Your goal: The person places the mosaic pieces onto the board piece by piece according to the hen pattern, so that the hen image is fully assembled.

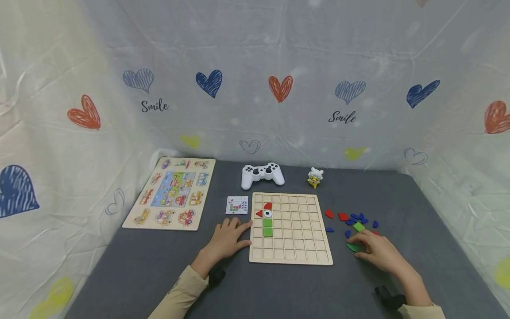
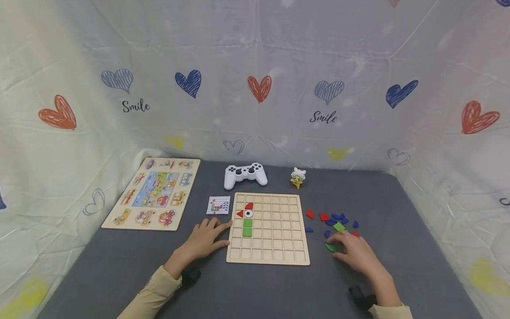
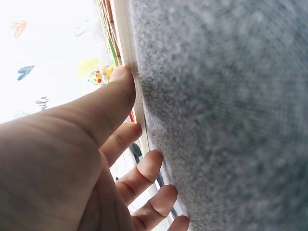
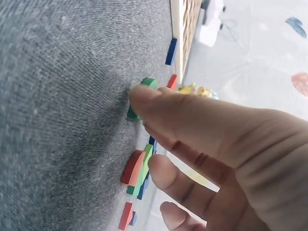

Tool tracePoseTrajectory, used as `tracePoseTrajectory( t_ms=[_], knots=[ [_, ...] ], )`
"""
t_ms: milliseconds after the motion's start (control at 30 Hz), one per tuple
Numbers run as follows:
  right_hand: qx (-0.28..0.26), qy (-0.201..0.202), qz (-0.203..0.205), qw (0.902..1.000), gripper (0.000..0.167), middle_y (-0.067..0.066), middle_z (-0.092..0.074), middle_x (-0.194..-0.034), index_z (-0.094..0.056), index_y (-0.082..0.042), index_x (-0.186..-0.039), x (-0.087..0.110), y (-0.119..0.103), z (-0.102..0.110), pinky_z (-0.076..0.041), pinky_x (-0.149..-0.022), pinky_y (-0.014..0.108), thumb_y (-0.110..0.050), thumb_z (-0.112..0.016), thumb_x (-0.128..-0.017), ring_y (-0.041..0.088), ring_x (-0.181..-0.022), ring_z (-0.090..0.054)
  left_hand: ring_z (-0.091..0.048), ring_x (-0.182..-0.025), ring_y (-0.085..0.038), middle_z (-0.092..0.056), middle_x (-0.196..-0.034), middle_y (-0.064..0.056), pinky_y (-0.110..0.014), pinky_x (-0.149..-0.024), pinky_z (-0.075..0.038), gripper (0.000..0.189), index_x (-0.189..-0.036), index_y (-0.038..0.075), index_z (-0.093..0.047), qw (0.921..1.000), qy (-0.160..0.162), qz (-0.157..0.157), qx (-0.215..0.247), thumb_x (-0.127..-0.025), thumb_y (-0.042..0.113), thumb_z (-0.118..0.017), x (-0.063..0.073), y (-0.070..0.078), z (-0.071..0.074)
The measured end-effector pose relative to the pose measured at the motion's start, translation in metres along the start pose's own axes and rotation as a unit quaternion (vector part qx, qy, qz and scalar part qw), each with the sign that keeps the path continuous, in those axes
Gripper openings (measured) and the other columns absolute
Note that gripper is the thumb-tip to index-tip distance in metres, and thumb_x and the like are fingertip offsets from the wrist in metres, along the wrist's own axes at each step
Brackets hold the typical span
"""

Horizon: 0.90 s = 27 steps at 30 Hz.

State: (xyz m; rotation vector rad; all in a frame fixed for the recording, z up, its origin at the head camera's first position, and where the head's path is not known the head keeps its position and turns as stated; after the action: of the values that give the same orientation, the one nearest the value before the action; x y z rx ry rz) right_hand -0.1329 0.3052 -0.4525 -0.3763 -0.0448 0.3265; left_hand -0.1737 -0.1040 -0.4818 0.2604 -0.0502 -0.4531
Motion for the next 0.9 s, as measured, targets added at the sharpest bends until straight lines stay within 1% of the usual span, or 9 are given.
tracePoseTrajectory(
  t_ms=[167,233,300,400,500,700,900],
  knots=[
    [-0.001,-0.013,0.002,0.9999,0.03,-0.001,-0.058,-0.095,-0.068,-0.017,-0.1,-0.001,0.002,-0.001,-0.034,-0.053,0.022,-0.009,-0.076,-0.072,0.0,-0.059,-0.038,-0.035,-0.086,-0.022,-0.045,-0.101,-0.007,-0.042,-0.072,-0.031,0.059,-0.138,0.021,-0.047,1.0,0.003,-0.004,0.002,-0.085,0.046,-0.06,0.001,0.0,0.002],
    [0.004,-0.016,0.001,0.9999,0.029,-0.002,-0.058,-0.095,-0.068,-0.018,-0.099,-0.002,0.002,-0.002,-0.037,-0.055,0.023,-0.009,-0.076,-0.072,0.001,-0.064,-0.044,-0.035,-0.086,-0.021,-0.045,-0.101,-0.006,-0.042,-0.071,-0.031,0.059,-0.137,0.02,-0.048,1.0,0.004,-0.006,0.002,-0.085,0.046,-0.06,0.001,0.0,0.002],
    [0.008,-0.022,0.001,0.9997,0.028,-0.002,-0.058,-0.095,-0.067,-0.017,-0.097,-0.003,0.002,-0.003,-0.039,-0.057,0.024,-0.009,-0.076,-0.072,0.003,-0.067,-0.047,-0.035,-0.086,-0.022,-0.045,-0.101,-0.006,-0.042,-0.072,-0.031,0.059,-0.137,0.02,-0.048,1.0,0.004,-0.005,0.002,-0.085,0.046,-0.06,0.001,0.0,0.003],
    [0.007,-0.035,0.006,0.9993,0.027,-0.002,-0.058,-0.094,-0.066,-0.016,-0.096,-0.005,0.002,-0.006,-0.039,-0.058,0.024,-0.01,-0.075,-0.071,0.003,-0.07,-0.048,-0.035,-0.085,-0.022,-0.045,-0.1,-0.006,-0.042,-0.071,-0.032,0.059,-0.137,0.02,-0.048,1.0,0.005,-0.005,0.001,-0.085,0.046,-0.06,0.0,0.0,0.003],
    [-0.001,-0.047,0.008,0.9988,0.027,-0.003,-0.058,-0.092,-0.064,-0.016,-0.095,-0.006,0.002,-0.007,-0.037,-0.056,0.023,-0.01,-0.074,-0.071,0.001,-0.065,-0.043,-0.036,-0.085,-0.022,-0.045,-0.1,-0.006,-0.042,-0.072,-0.032,0.059,-0.137,0.02,-0.048,1.0,0.004,-0.006,-0.001,-0.085,0.046,-0.06,0.001,0.0,0.003],
    [-0.011,-0.048,0.014,0.9987,0.028,-0.005,-0.056,-0.089,-0.062,-0.017,-0.095,-0.007,-0.001,-0.01,-0.037,-0.057,0.022,-0.013,-0.073,-0.07,0.0,-0.063,-0.04,-0.036,-0.085,-0.022,-0.045,-0.1,-0.007,-0.042,-0.071,-0.032,0.059,-0.137,0.019,-0.048,0.9999,0.004,-0.009,-0.002,-0.085,0.046,-0.061,0.001,0.001,0.002],
    [-0.023,-0.033,0.025,0.9989,0.028,-0.007,-0.054,-0.088,-0.06,-0.019,-0.095,-0.01,-0.009,-0.012,-0.038,-0.057,0.022,-0.013,-0.073,-0.071,0.0,-0.065,-0.042,-0.036,-0.086,-0.021,-0.045,-0.101,-0.006,-0.041,-0.072,-0.031,0.06,-0.138,0.021,-0.047,1.0,-0.001,-0.003,0.001,-0.086,0.047,-0.059,0.001,0.001,0.002]
  ],
)
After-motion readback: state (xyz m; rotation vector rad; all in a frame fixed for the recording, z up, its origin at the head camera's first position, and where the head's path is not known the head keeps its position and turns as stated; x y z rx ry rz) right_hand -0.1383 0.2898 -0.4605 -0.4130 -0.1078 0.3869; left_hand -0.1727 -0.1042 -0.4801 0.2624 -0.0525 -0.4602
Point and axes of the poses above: each hand's wrist, its own x-axis away from the middle knuckle, its own z-axis out of the back of the hand, y = z × x, the point moved 2 cm from there along -x, towards the middle knuckle
